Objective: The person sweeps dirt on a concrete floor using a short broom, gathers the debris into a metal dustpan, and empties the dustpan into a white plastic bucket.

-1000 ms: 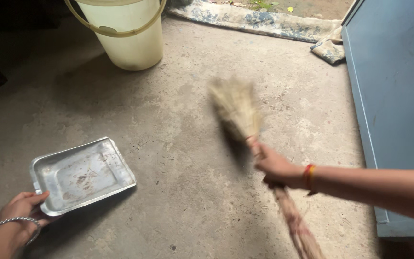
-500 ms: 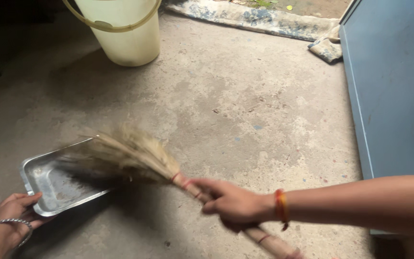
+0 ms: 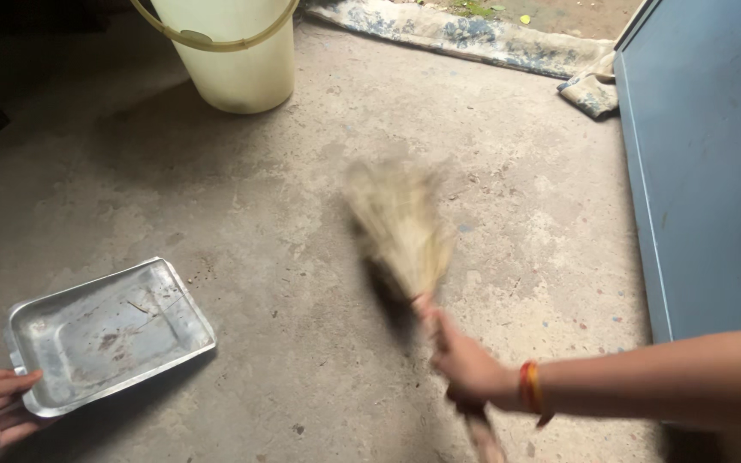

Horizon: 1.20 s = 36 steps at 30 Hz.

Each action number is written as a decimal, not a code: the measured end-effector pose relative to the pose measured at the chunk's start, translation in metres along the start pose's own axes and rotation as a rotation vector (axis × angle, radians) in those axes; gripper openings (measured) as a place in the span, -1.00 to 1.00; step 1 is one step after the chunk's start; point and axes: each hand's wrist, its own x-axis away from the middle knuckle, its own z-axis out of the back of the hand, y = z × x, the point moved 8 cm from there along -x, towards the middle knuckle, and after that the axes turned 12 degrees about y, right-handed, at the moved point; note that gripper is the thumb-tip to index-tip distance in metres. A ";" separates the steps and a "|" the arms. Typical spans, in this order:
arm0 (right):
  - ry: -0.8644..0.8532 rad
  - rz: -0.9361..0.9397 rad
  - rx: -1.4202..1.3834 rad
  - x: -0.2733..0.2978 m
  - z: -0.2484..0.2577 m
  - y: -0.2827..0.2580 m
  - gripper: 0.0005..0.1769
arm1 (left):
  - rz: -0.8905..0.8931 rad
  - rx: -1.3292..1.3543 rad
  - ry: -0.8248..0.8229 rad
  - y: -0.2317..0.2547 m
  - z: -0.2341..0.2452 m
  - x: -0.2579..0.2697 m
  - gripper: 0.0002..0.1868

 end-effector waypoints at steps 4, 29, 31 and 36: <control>-0.290 0.042 -0.001 0.053 -0.058 -0.027 -0.10 | 0.026 -0.015 0.008 -0.010 0.007 -0.017 -0.71; -0.211 0.443 0.279 -0.049 -0.054 -0.155 -0.62 | 0.185 0.007 -0.033 -0.058 0.068 -0.017 -0.62; -0.354 0.386 0.264 -0.017 -0.075 -0.139 -0.61 | 0.222 0.050 -0.051 -0.062 0.069 -0.018 -0.59; -0.556 0.381 0.258 0.039 -0.080 -0.127 -0.25 | 0.078 0.055 -0.007 -0.059 0.070 -0.015 -0.70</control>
